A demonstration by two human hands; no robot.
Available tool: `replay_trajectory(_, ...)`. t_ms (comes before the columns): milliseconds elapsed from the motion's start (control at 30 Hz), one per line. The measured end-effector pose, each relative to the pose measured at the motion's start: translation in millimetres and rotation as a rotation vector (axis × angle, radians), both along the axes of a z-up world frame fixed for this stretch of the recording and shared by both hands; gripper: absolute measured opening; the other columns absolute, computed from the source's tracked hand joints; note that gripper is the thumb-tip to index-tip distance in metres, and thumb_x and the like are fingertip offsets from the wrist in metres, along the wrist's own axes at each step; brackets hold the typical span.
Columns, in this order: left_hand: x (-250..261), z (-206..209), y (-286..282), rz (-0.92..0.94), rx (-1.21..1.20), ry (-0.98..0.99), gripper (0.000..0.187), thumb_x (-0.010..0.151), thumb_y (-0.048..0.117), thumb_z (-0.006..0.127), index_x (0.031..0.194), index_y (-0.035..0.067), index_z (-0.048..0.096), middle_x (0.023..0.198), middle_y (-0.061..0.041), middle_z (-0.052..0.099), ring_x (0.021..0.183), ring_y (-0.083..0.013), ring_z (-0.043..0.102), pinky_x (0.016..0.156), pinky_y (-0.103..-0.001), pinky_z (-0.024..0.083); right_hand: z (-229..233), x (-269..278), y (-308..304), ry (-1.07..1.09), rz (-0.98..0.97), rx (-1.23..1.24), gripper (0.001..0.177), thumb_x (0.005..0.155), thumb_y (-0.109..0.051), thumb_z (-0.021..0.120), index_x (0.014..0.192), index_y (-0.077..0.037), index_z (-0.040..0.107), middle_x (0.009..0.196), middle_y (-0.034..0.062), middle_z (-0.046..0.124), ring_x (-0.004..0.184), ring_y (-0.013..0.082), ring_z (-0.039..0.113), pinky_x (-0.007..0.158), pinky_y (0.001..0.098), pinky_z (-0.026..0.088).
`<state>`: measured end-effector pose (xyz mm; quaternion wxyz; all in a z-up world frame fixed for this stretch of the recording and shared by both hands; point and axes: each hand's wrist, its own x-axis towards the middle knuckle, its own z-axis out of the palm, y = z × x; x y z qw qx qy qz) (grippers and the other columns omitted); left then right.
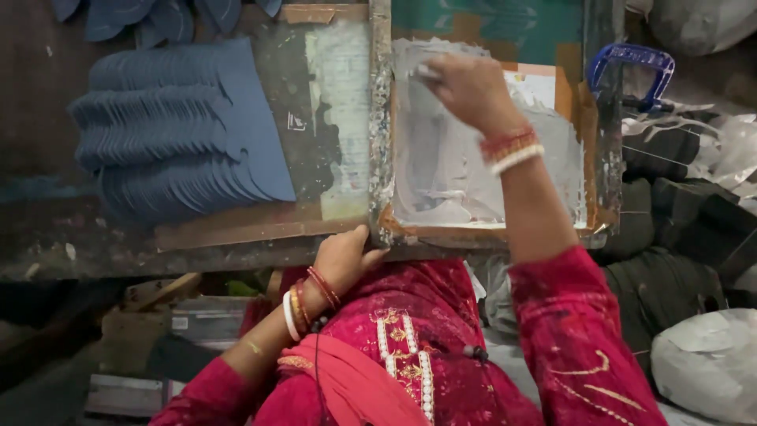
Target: The person performs screen printing on blue shoe insoles. They place an insole on a wooden frame, apply white ink with a squeegee, and then remove the printed insole to place it on a pile. This process is repeated continuously.
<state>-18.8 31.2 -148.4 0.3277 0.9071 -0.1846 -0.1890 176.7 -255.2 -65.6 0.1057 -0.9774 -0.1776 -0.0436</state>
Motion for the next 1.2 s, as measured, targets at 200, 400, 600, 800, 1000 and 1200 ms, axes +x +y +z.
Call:
replay_trajectory(200,14,12,0,-0.050,0.114,0.038,0.049,0.084,0.054,0.073,0.081,0.006,0.063,0.073,-0.019,0.069,0.072,-0.0421,0.068,0.064,-0.053,0.052,-39,-4,8,-0.131,0.112,0.227,0.043,0.085,-0.008,0.067,0.126,-0.017,0.075,0.116,0.0113,0.074,0.098,0.0342,0.071,0.081,0.0441,0.058)
replay_trajectory(400,19,1,5,-0.116,0.074,-0.019,0.039,0.081,0.046,0.074,0.083,0.009,0.064,0.071,-0.017,0.069,0.070,-0.0413,0.068,0.064,-0.053,0.053,-16,-154,35,-0.053,0.023,0.131,0.038,0.085,-0.001,0.066,0.118,-0.016,0.077,0.125,0.0070,0.074,0.103,0.0277,0.071,0.089,0.0411,0.058)
replay_trajectory(600,18,29,-1,0.039,0.043,0.026,0.047,0.076,0.051,0.083,0.072,0.006,0.071,0.067,-0.019,0.070,0.065,-0.0381,0.069,0.060,-0.049,0.053,7,-230,-3,0.172,-0.039,0.388,0.040,0.083,-0.001,0.073,0.122,-0.013,0.075,0.123,0.0077,0.073,0.111,0.0235,0.073,0.092,0.0350,0.061)
replay_trajectory(800,24,132,-10,-0.055,-0.348,0.469,0.038,0.079,0.033,0.089,0.088,-0.003,0.077,0.073,-0.016,0.077,0.063,-0.0169,0.069,0.057,-0.030,0.053,33,-251,0,-0.211,-0.248,0.746,0.024,0.102,0.004,0.066,0.125,0.002,0.067,0.128,0.0199,0.071,0.120,0.0280,0.070,0.100,0.0387,0.058)
replay_trajectory(1000,69,92,-40,-0.439,-0.825,0.138,0.038,0.097,0.021,0.072,0.130,0.001,0.069,0.122,-0.019,0.077,0.106,-0.0214,0.074,0.090,-0.035,0.059,53,-245,-23,-0.868,-0.257,0.635,0.023,0.107,-0.014,0.053,0.120,0.003,0.060,0.123,0.0203,0.066,0.114,0.0321,0.068,0.094,0.0444,0.061)
replay_trajectory(1200,157,-8,-83,0.198,0.091,-0.921,0.032,0.084,0.031,0.067,0.108,0.009,0.070,0.114,-0.022,0.070,0.113,-0.0380,0.065,0.094,-0.052,0.052,30,-258,-120,-1.205,-0.406,0.216,0.026,0.120,-0.022,0.055,0.116,0.003,0.049,0.115,0.0247,0.060,0.099,0.0386,0.064,0.082,0.0546,0.056)
